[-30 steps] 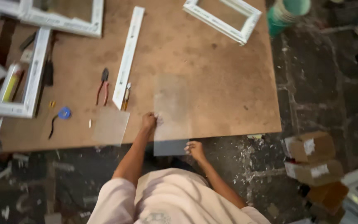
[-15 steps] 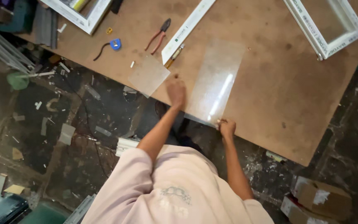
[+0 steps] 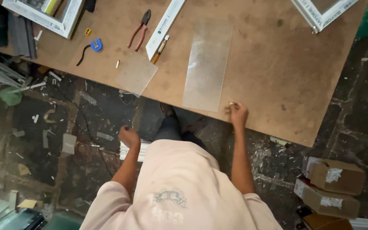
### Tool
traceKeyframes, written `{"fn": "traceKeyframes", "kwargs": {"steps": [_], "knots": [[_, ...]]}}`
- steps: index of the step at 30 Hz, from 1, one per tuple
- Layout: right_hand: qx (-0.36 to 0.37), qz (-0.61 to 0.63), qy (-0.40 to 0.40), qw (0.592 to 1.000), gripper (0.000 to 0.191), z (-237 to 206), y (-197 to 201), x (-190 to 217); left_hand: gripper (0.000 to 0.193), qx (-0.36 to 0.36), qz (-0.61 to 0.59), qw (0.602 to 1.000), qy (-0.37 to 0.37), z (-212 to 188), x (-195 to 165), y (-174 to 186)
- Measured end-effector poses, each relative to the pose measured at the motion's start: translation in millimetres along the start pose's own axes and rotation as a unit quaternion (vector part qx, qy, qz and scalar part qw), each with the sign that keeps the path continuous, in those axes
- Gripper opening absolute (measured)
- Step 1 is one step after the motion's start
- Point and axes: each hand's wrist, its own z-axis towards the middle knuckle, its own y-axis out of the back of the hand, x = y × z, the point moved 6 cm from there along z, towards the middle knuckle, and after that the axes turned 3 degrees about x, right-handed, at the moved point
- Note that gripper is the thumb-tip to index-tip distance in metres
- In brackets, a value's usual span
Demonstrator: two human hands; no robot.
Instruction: The person measures a transparent sheet with a tape measure, marks it with a pencil, and scores and cuts it with a utility knife on the workbench. They then position the cut sheet against a window frame, handle several frames on the table, and wipe a frame with a cloth.
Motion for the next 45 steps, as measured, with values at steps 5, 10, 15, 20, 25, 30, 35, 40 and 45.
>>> {"fn": "traceKeyframes", "kwargs": {"steps": [5,10,15,20,25,30,35,40,45], "knots": [[-0.036,-0.187,0.059,0.980,0.022,-9.7,18.9,4.0,0.032,0.054,0.097,0.993,-0.037,-0.4,3.3,2.6],[0.017,-0.379,0.269,0.885,0.042,-27.4,-26.0,32.1,0.032,0.084,0.126,0.982,-0.114,13.5,-34.6,-17.8],[0.125,-0.489,0.278,0.817,0.067,-40.3,-85.9,26.3,0.046,0.069,0.146,0.952,-0.258,8.9,-73.2,-28.8],[0.125,-0.474,0.230,0.841,0.085,-46.6,-109.5,32.9,0.036,0.200,-0.042,0.972,-0.112,10.1,-91.3,-58.8],[0.176,-0.533,0.208,0.801,0.101,-78.5,-143.0,33.2,0.061,0.520,-0.255,0.777,0.246,-55.9,-99.6,-126.9],[0.193,-0.357,0.258,0.877,0.071,-97.2,-145.4,32.1,0.046,0.542,-0.426,0.639,0.342,-98.3,-107.1,-138.1],[0.079,0.092,-0.081,0.989,0.060,-58.7,-123.8,3.7,0.031,0.461,-0.505,0.684,0.255,-57.3,-98.6,-123.3],[0.206,0.449,-0.206,0.845,0.052,-12.1,-198.6,52.0,0.026,0.421,-0.498,0.739,0.169,20.4,-81.6,-81.1],[0.163,0.417,-0.198,0.872,0.039,-6.1,-265.5,108.3,0.029,0.397,-0.525,0.737,0.155,57.0,-75.3,-30.1]]}}
